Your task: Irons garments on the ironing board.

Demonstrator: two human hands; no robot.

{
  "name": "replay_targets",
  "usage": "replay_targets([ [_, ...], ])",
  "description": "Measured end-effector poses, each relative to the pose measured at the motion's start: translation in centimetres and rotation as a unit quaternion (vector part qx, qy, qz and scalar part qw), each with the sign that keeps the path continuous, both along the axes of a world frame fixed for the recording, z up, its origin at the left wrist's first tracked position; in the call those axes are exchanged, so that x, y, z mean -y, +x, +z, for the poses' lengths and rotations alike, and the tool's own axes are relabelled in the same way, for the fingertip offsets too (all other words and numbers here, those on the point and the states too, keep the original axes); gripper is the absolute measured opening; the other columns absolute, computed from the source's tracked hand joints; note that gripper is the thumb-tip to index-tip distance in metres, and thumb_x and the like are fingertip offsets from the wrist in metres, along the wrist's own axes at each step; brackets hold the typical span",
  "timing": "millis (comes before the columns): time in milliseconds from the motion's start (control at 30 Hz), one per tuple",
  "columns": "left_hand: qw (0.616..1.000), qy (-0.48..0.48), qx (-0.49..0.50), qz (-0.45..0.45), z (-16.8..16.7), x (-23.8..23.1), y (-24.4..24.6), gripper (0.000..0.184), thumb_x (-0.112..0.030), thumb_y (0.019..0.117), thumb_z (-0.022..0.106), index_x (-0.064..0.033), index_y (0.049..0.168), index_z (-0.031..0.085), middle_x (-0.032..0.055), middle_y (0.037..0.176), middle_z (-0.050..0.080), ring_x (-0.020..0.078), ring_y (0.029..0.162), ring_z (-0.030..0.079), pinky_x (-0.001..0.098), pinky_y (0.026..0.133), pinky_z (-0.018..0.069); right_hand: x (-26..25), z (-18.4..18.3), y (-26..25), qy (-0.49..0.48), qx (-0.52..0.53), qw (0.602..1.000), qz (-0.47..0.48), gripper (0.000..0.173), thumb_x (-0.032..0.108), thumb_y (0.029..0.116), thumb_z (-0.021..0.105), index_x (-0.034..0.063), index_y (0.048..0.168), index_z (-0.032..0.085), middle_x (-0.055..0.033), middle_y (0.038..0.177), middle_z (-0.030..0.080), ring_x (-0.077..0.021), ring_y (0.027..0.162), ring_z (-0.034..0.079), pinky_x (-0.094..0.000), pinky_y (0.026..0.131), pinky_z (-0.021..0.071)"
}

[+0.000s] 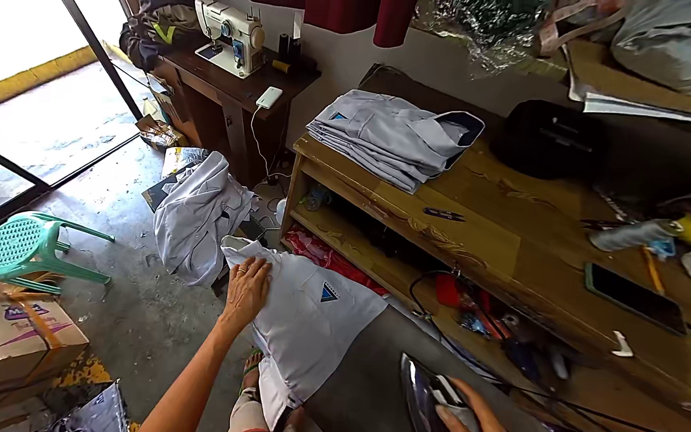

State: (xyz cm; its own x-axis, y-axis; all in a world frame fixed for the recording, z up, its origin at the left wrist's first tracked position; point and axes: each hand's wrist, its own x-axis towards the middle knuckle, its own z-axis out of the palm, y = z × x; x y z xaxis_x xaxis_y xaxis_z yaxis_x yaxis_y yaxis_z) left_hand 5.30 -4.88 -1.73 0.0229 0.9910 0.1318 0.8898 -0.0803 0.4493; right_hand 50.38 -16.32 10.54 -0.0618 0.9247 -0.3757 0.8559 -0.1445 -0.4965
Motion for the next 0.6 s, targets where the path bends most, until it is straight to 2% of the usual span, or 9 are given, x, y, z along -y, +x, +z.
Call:
replay_targets([
  [100,1.000,-0.011,-0.018,-0.004,-0.9,0.8,-0.9,0.043,-0.033,0.1081,0.036,-0.0202,0.134,0.069,0.0028,0.139,0.066,0.0321,0.135,0.055,0.0592,0.112,0.0368,-3.5,1.3,-6.6,0.036,0.027,0.996,0.071,0.062,0.055,0.0995,0.057,0.0155,0.147,0.057,-0.0217,0.105,0.075,-0.0438,0.089,0.073,-0.0674,0.077,0.0540],
  [167,1.000,0.000,-0.025,0.002,-1.5,1.2,-1.3,0.043,-0.035,0.1081,0.036,-0.0222,0.134,0.069,0.0009,0.138,0.067,0.0311,0.134,0.056,0.0590,0.112,0.0361,-6.6,1.1,-11.3,0.076,0.035,0.989,0.119,0.059,0.062,0.0988,0.050,0.0239,0.143,0.061,-0.0154,0.095,0.076,-0.0377,0.082,0.074,-0.0627,0.069,0.0558],
  [233,1.000,0.001,-0.026,0.009,-2.0,1.5,-2.0,0.044,-0.037,0.1084,0.036,-0.0231,0.136,0.068,0.0007,0.143,0.064,0.0319,0.139,0.052,0.0615,0.116,0.0314,-10.1,1.4,-16.5,0.050,0.042,0.984,0.167,0.060,0.065,0.1002,0.043,0.0282,0.146,0.057,-0.0130,0.092,0.075,-0.0351,0.082,0.073,-0.0591,0.071,0.0562],
  [300,1.000,-0.012,-0.015,0.008,-2.4,1.7,-3.2,0.046,-0.039,0.1091,0.034,-0.0237,0.141,0.065,0.0004,0.151,0.057,0.0346,0.147,0.043,0.0685,0.120,0.0200,-13.2,1.6,-21.6,0.014,0.063,0.975,0.211,0.060,0.064,0.1019,0.040,0.0296,0.149,0.053,-0.0148,0.095,0.074,-0.0368,0.086,0.072,-0.0587,0.075,0.0550],
  [367,1.000,-0.022,-0.007,-0.004,-2.6,1.5,-4.9,0.048,-0.041,0.1098,0.032,-0.0276,0.146,0.060,-0.0036,0.157,0.051,0.0351,0.153,0.033,0.0735,0.120,0.0123,-15.8,1.3,-25.4,0.012,0.079,0.969,0.235,0.060,0.063,0.1027,0.038,0.0288,0.151,0.050,-0.0167,0.099,0.073,-0.0387,0.091,0.071,-0.0591,0.078,0.0541],
  [433,0.999,-0.035,-0.005,-0.020,-3.1,1.3,-6.1,0.047,-0.041,0.1103,0.030,-0.0325,0.150,0.055,-0.0082,0.161,0.044,0.0362,0.156,0.026,0.0757,0.118,0.0097,-17.5,1.0,-27.3,0.016,0.083,0.964,0.252,0.062,0.064,0.1020,0.041,0.0274,0.152,0.049,-0.0179,0.105,0.073,-0.0403,0.096,0.071,-0.0602,0.082,0.0536],
  [500,0.998,-0.049,-0.002,-0.032,-3.4,1.0,-6.7,0.047,-0.041,0.1105,0.029,-0.0363,0.152,0.050,-0.0111,0.163,0.040,0.0353,0.157,0.022,0.0759,0.118,0.0090,-17.8,0.7,-27.5,0.019,0.090,0.951,0.295,0.062,0.061,0.0991,0.052,0.0289,0.152,0.049,-0.0186,0.105,0.073,-0.0410,0.095,0.071,-0.0612,0.082,0.0537],
  [533,0.998,-0.053,0.002,-0.036,-3.4,0.7,-6.9,0.047,-0.042,0.1104,0.029,-0.0370,0.153,0.050,-0.0116,0.164,0.039,0.0355,0.157,0.021,0.0759,0.118,0.0086,-17.3,0.6,-27.2,0.021,0.101,0.940,0.325,0.059,0.054,0.0974,0.059,0.0303,0.151,0.050,-0.0187,0.103,0.073,-0.0416,0.093,0.071,-0.0615,0.079,0.0538],
  [600,0.997,-0.062,0.008,-0.039,-3.5,0.5,-7.0,0.047,-0.042,0.1101,0.029,-0.0380,0.153,0.049,-0.0125,0.164,0.039,0.0359,0.158,0.020,0.0759,0.118,0.0087,-15.0,0.1,-25.5,0.035,0.123,0.911,0.392,0.057,0.039,0.0952,0.064,0.0335,0.150,0.051,-0.0189,0.098,0.072,-0.0415,0.087,0.070,-0.0604,0.073,0.0536],
])
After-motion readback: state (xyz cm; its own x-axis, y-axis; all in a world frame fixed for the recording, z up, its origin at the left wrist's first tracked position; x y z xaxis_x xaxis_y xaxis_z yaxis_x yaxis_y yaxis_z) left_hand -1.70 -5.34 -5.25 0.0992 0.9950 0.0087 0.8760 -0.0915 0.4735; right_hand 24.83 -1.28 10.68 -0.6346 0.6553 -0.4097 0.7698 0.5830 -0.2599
